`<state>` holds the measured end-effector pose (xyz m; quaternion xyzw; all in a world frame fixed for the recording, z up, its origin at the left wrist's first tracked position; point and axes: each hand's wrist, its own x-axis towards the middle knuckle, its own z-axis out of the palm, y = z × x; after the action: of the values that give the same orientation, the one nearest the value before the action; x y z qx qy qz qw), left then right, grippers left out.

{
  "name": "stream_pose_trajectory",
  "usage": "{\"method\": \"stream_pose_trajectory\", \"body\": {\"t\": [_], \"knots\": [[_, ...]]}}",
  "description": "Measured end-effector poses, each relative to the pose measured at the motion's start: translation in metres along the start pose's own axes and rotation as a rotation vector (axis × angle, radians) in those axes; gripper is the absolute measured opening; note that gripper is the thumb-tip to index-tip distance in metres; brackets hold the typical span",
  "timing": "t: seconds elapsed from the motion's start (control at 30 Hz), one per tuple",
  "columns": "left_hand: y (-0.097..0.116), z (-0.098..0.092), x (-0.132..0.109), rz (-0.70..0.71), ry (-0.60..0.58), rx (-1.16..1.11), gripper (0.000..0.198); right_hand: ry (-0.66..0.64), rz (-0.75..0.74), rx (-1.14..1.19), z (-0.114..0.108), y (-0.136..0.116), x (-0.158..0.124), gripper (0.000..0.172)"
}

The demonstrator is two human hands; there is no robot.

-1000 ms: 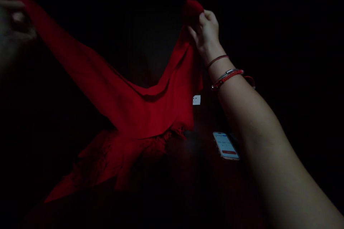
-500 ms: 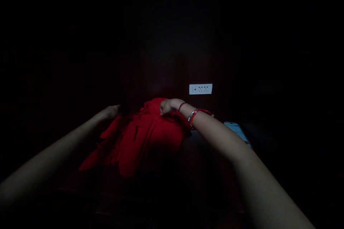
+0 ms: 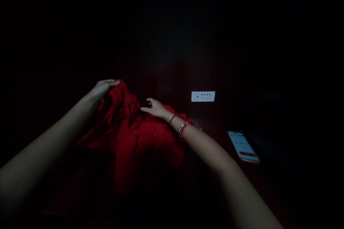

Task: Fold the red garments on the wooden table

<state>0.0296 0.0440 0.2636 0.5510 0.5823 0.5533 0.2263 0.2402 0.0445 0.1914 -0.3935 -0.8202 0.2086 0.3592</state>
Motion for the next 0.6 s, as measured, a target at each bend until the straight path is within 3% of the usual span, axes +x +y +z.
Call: {"method": "stream_pose_trajectory", "body": {"t": [0.07, 0.13, 0.23, 0.33, 0.43, 0.5, 0.6], "knots": [[0.039, 0.019, -0.007, 0.057, -0.028, -0.143, 0.028, 0.135, -0.029, 0.193, -0.012, -0.007, 0.011, 0.048], [0.067, 0.042, -0.022, 0.060, -0.158, -0.172, 0.023, 0.282, -0.096, 0.300, -0.025, -0.010, 0.020, 0.035], [0.077, 0.068, -0.042, 0.076, -0.347, -0.177, 0.020, 0.405, -0.059, 0.318, -0.043, 0.002, 0.022, 0.015], [0.049, 0.077, -0.047, 0.160, -0.357, -0.004, 0.031, 0.403, 0.128, 0.209, -0.054, 0.029, 0.010, 0.009], [-0.001, 0.079, -0.048, 0.222, -0.322, 0.470, 0.049, 0.413, 0.283, -0.011, -0.066, 0.053, -0.005, 0.010], [-0.033, 0.084, -0.053, 0.205, -0.396, 0.682, 0.060, 0.406, 0.320, -0.116, -0.080, 0.058, -0.012, 0.010], [-0.056, 0.095, -0.060, 0.239, -0.464, 0.719, 0.041, 0.397, 0.285, -0.153, -0.109, 0.051, -0.012, 0.008]]}}
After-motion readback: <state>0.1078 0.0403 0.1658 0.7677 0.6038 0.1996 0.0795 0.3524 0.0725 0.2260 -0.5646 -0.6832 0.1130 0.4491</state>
